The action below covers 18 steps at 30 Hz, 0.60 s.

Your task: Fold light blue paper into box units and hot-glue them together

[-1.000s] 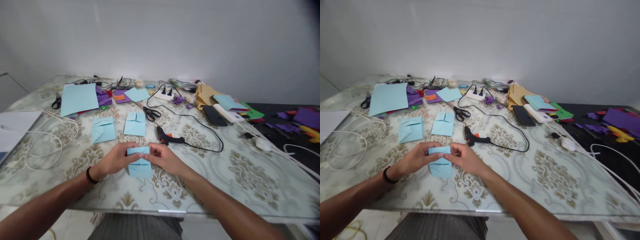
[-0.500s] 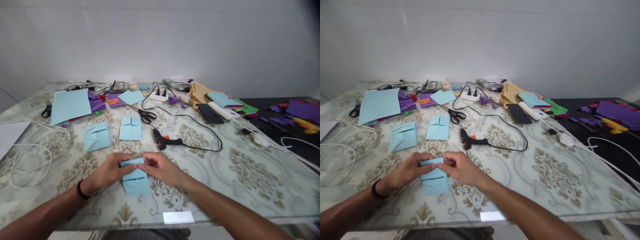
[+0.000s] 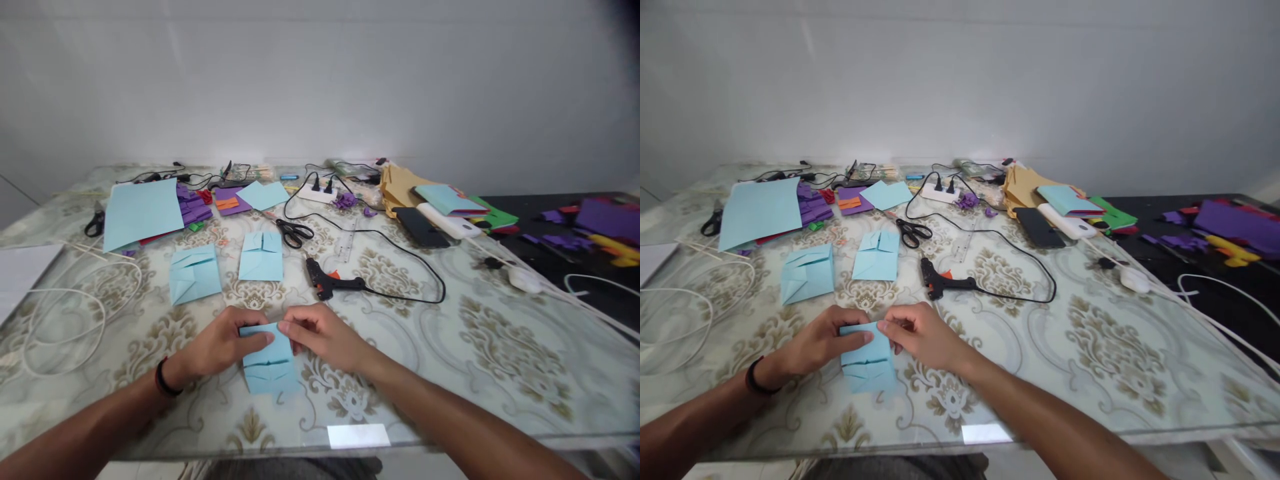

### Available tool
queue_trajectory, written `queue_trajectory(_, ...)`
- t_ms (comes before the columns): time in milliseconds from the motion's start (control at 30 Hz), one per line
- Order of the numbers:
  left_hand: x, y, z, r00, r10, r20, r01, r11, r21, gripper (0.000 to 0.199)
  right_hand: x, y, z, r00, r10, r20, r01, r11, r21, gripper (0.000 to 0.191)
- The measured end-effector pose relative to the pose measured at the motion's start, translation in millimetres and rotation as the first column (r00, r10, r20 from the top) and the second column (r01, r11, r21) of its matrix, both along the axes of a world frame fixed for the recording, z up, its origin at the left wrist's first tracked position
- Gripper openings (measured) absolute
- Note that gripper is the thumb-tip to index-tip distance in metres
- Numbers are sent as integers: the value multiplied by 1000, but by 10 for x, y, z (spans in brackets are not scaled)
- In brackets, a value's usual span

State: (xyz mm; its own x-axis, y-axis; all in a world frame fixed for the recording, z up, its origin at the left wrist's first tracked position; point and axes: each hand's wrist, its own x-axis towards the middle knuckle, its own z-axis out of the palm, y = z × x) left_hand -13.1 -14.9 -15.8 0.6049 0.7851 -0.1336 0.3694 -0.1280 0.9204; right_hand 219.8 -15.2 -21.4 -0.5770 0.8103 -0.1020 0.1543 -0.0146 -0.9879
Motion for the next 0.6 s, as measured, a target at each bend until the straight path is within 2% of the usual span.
queue_trajectory(133,0,-4,5,1000,4,-20,-3,1000,21,32,6,15,-2,1000,-5,18,5,1000,31,52)
queue_trajectory(333,-14,6,1,994,89,-61,-84,993,77,32,1,24,-45,995,29,99,-27,999,-19,58)
queue_trajectory(600,-11,26,-16,995,77,-61,-77,997,13,39,14,27,-55,995,12,103,-12,1000,-7,56)
